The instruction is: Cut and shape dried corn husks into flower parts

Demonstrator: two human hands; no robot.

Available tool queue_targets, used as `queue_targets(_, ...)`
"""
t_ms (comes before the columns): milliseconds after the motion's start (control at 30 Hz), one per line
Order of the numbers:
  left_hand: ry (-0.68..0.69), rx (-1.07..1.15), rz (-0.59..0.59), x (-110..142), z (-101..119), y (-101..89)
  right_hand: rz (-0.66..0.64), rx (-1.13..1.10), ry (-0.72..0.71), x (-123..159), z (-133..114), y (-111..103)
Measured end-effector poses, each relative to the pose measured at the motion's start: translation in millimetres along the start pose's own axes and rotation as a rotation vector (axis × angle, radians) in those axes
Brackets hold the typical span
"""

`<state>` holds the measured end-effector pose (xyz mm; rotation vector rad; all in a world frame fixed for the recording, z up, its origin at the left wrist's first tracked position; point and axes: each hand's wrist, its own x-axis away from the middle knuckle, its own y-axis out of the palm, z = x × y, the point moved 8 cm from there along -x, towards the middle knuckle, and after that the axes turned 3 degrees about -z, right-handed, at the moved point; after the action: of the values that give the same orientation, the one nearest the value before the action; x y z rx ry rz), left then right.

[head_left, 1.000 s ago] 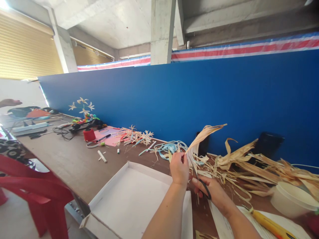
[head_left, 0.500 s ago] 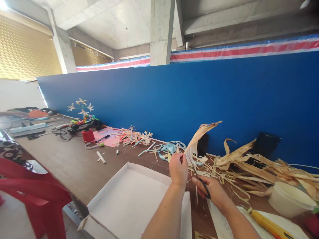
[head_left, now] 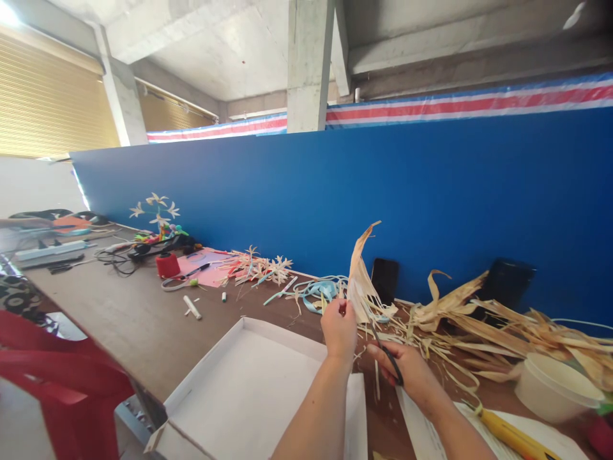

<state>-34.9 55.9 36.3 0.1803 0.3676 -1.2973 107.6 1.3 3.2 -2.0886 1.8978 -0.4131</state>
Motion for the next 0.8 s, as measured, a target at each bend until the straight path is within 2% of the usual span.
queue_targets(633, -0.067, 0.045, -0.005, -0.5, -6.0, 1.0, 0.056, 0.018, 0.006, -0.4, 4.6, -4.0)
queue_targets(800, -0.051, 0.041, -0.043, 3.2, -5.6, 7.8, 0.046, -0.034, 0.0, -1.6, 7.5, -3.9)
